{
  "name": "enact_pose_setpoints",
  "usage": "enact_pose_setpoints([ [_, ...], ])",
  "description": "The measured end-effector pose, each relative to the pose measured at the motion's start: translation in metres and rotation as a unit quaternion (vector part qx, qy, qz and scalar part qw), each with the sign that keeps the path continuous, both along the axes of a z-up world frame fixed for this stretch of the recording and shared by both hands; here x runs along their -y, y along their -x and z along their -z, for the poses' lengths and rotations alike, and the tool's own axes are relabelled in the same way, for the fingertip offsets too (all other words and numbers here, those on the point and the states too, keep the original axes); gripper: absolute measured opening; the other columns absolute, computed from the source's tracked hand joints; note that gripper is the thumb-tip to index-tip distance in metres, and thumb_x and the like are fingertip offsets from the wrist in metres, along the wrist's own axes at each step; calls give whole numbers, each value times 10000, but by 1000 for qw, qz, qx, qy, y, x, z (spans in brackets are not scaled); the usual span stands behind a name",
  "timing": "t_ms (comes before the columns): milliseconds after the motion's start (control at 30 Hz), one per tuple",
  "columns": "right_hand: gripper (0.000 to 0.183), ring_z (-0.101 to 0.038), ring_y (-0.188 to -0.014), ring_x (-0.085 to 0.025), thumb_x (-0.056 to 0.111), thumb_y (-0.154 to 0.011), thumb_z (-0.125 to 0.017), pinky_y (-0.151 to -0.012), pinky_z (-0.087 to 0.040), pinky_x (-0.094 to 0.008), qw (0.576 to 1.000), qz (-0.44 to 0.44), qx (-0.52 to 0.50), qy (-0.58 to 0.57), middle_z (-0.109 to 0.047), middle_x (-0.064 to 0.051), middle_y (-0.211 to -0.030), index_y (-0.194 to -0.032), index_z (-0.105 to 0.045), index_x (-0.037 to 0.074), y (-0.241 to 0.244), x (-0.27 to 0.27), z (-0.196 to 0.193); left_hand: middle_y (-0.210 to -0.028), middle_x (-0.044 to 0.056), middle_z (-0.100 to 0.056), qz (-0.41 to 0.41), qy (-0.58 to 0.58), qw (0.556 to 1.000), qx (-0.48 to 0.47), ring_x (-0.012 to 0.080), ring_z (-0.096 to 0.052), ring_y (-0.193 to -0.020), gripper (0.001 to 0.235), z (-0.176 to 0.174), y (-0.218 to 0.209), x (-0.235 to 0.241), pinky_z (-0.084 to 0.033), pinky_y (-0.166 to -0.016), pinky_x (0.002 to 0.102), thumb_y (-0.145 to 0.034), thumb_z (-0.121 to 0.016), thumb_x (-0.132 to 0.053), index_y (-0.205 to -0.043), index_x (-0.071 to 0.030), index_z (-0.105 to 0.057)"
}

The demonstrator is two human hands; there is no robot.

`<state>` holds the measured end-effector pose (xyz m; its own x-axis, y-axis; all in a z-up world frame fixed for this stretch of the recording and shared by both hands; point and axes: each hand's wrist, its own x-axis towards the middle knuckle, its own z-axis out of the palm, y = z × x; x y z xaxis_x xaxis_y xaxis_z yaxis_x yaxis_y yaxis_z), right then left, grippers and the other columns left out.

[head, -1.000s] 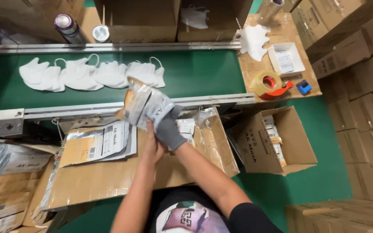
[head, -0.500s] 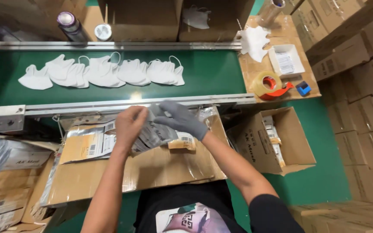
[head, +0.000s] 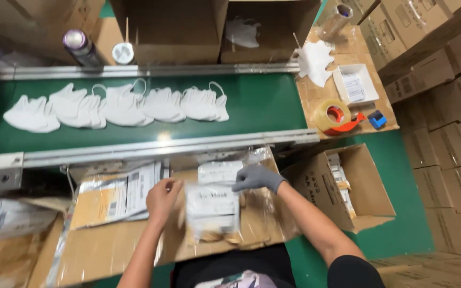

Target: Packaging white face masks into plastic sleeves and cardboard boxes at a workstation with a conveyor belt, and briefly inspecting a metal thermos.

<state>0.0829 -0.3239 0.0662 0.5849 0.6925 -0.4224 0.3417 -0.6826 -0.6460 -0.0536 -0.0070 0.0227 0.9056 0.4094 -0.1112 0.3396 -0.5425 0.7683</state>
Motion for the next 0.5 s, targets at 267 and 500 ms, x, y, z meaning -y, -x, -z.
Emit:
enact_pose_setpoints([
  [267,730,-722,-857,-337,748,-762,-703,-748,-549,-429,936,304,152,95,-733,-200,-912,-923,-769,40,-191,-88,11,-941,156,-728,-1,-56,988,144,328,-703,-869,184,11,-162,-69,-535,-795,414,-928,-690,-204,-965,-30,-737],
  [500,496,-717,-889,-372,490,-632,-766,-775,-587,-481,916,371,150,31,-751,-165,-952,-942,-813,106,-261,-178,108,-971,251,-629,22,-294,955,20,434,-649,-881,530,9,-296,-29,-533,-691,504,-695,-803,-390,-893,79,-657],
])
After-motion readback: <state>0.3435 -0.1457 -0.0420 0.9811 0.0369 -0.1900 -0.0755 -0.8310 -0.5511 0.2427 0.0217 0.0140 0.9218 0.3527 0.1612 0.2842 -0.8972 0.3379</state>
